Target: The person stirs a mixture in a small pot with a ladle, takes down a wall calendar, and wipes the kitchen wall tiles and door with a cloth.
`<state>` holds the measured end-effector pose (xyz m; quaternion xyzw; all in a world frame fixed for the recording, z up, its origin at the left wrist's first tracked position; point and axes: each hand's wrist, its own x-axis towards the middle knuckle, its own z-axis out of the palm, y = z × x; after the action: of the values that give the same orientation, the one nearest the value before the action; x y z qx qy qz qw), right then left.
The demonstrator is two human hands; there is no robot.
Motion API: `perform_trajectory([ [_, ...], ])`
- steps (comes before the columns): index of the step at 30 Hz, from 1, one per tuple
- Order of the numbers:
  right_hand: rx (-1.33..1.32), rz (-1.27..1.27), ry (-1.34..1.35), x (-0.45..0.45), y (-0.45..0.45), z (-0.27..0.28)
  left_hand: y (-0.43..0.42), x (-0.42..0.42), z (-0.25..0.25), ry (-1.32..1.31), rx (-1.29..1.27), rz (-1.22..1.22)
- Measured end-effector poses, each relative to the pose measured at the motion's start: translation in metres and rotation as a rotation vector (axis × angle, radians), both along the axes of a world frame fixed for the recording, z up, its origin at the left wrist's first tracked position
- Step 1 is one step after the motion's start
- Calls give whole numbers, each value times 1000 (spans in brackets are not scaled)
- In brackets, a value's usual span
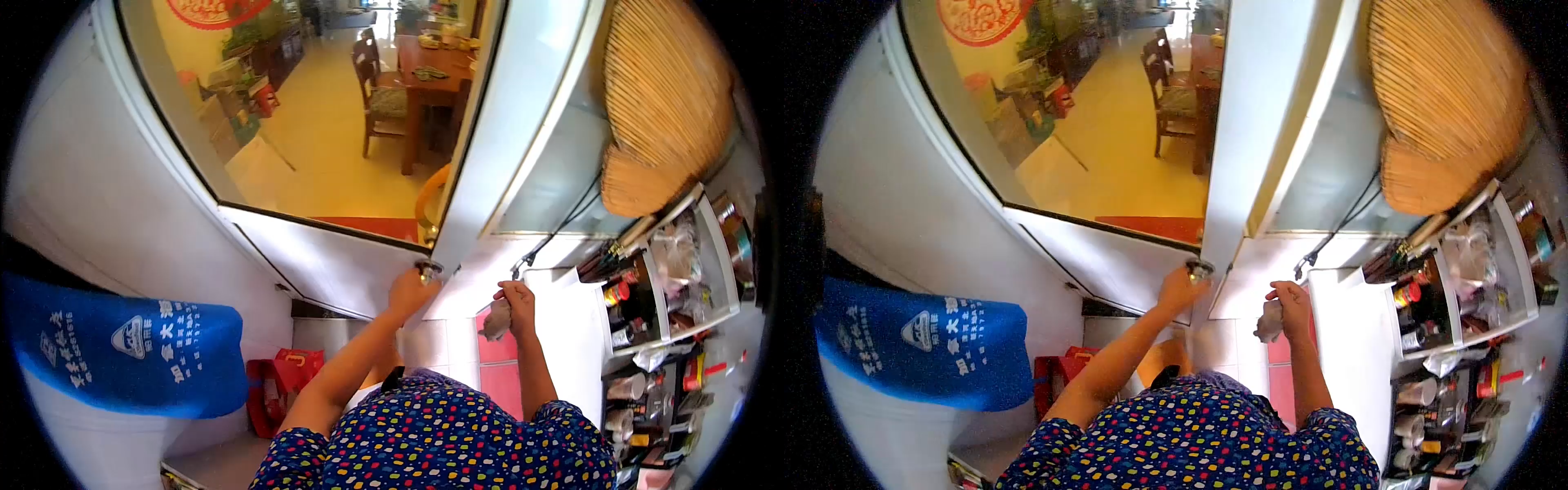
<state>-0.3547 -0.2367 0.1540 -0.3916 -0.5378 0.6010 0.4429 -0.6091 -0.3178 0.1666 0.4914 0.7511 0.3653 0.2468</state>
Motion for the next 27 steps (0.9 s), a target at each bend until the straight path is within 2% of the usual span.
perform_trajectory([
  [4,-83,-29,71,-4,-25,-8,37,-2,-5,37,84,88],
  [9,-269,-63,195,-7,-51,-27,59,-11,-15,-27,40,72],
  [11,-311,-74,166,-8,-61,-32,77,-16,-17,-78,108,53],
  [13,-416,-27,198,-7,-68,-39,92,-19,-11,-91,60,76],
  [19,-409,-63,96,6,-78,-44,146,-36,-28,-172,55,156],
  [24,-487,-172,123,20,-82,-39,178,-48,-31,-338,194,164],
  [27,-525,-162,161,27,-77,-47,180,-50,-19,-485,159,165],
])
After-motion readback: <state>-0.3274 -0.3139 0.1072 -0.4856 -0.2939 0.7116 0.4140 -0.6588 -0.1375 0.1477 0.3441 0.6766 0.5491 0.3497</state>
